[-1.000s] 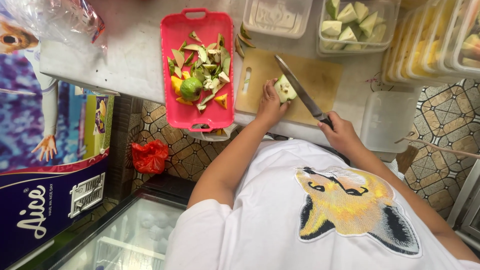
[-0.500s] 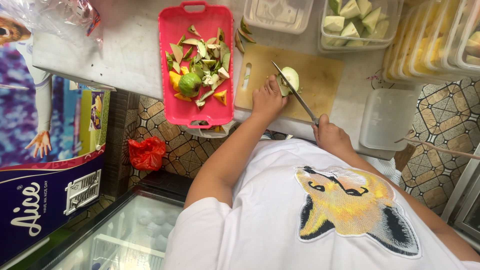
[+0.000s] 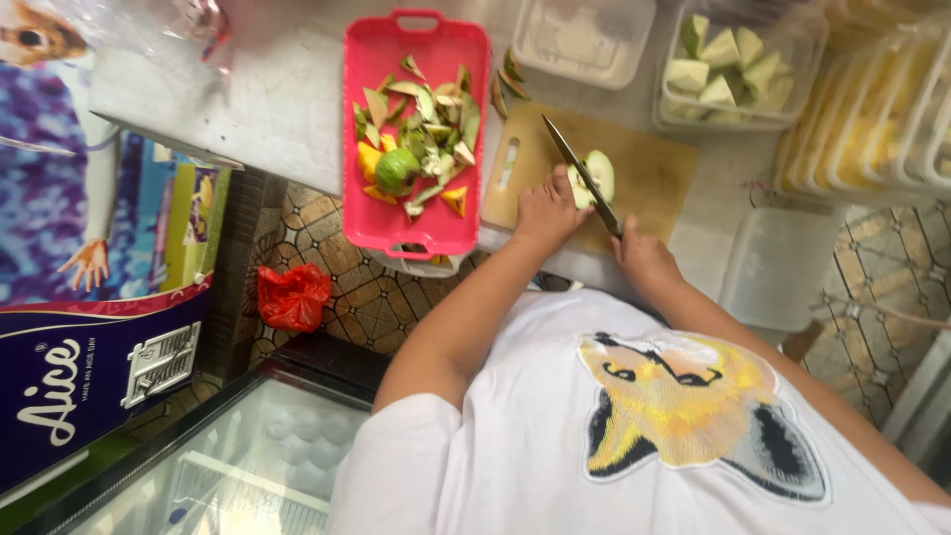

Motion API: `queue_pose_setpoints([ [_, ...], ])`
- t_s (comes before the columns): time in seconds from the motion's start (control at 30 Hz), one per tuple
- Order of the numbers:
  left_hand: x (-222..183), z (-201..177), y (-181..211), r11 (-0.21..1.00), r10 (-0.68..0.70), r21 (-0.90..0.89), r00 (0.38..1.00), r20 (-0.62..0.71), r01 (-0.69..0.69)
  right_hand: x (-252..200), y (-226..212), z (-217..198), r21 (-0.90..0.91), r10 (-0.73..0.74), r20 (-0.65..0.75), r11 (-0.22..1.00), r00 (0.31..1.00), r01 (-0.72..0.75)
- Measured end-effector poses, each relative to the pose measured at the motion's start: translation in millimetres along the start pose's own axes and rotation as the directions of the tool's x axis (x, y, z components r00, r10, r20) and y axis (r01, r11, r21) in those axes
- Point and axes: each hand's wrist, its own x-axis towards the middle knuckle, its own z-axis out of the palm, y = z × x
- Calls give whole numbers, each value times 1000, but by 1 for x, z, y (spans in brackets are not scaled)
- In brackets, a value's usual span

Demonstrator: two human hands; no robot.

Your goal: Cutting fruit on a wooden board using a knife

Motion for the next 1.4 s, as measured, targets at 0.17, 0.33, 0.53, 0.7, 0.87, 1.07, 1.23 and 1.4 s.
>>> queue_pose_setpoints([
  [0.17, -22, -36, 0, 978, -79, -191, 996, 41, 85, -11, -1, -12, 84, 4, 28, 996, 1000, -6],
  [0.33, -63, -68, -59, 968, -248, -20, 934, -259, 252, -20, 6, -13, 92, 12, 17, 996, 1000, -13],
  [0.53, -92, -119, -89, 911, -401, -23, 869, -290, 413, -47, 24, -12, 275, 36, -136, 962, 990, 3],
  [0.7, -47, -105, -46, 993, -117, -72, 934, -338, 98, -59, 48, 1, 492, 173, -230, 870, 958, -39],
  [0.87, 44, -64, -10, 972, 161, -180, 986, 35, -152, -75, 61, 19, 531, 263, -220, 840, 939, -111],
  [1.07, 92, -8, -11, 963, 191, -247, 927, 324, -112, -102, 59, 18, 535, 351, -128, 812, 928, -234],
  [1.23, 53, -27, 4, 909, 185, -415, 928, 322, -37, -117, 45, 4, 491, 357, -83, 827, 930, -274],
  [1.4, 29, -27, 20, 921, 86, -389, 959, 269, 27, -120, 43, -3, 266, 323, -76, 918, 943, -293],
])
